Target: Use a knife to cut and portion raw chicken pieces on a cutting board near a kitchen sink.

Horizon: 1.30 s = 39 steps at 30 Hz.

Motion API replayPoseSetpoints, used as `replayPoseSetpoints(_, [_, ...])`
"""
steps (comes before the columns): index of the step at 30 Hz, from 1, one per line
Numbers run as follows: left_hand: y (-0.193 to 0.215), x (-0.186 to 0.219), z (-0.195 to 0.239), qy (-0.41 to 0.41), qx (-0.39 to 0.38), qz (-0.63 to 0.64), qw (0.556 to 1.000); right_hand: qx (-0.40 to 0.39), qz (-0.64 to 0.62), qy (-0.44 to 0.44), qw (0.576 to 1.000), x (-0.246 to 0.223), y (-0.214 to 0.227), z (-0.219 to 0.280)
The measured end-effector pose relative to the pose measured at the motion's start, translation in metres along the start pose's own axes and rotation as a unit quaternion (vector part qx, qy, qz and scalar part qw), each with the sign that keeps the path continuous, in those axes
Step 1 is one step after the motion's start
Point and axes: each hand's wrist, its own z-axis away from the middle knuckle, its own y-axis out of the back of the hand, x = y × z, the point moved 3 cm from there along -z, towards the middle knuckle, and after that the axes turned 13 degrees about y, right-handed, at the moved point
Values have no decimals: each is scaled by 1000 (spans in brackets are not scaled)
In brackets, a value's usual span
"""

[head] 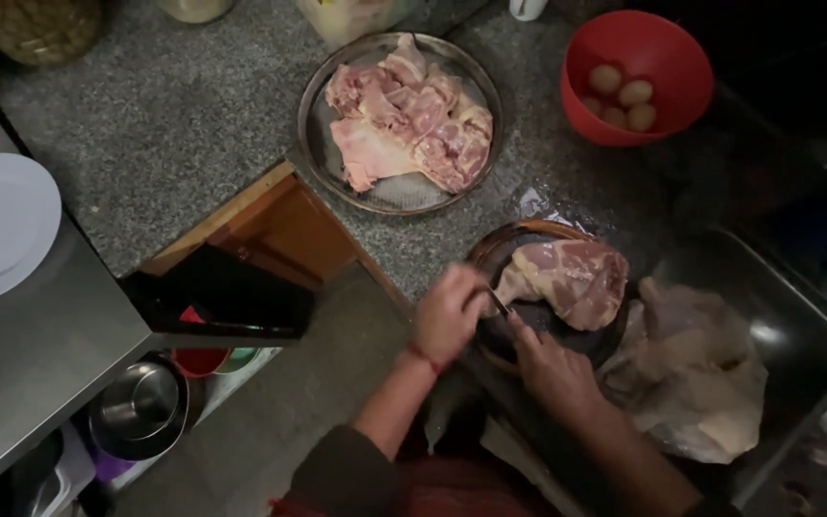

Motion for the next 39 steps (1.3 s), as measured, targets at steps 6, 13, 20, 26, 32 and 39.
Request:
replayPoseSetpoints(6, [0, 126, -94, -168, 40, -57, 983, 38, 44, 56, 997, 12, -20, 3])
replayPoseSetpoints(13, [-108, 24, -100, -191, -122, -230, 947, 36, 92, 33, 995, 26, -52, 14])
replayPoseSetpoints(20, [-82, 52, -85, -209, -54, -179, 960, 105, 127, 86, 983, 22, -53, 10])
replayPoseSetpoints(26, [-33, 99, -111, -183, -90, -112, 972, 142, 144, 87, 975, 16, -66, -3])
replayPoseSetpoints(32, [-80, 62, -109, -187, -51, -312, 930, 44, 140, 39, 988, 45, -78, -5])
replayPoseSetpoints(39, [-73, 56, -69, -187, -56, -214, 957, 48, 89, 60, 993, 30, -91, 16])
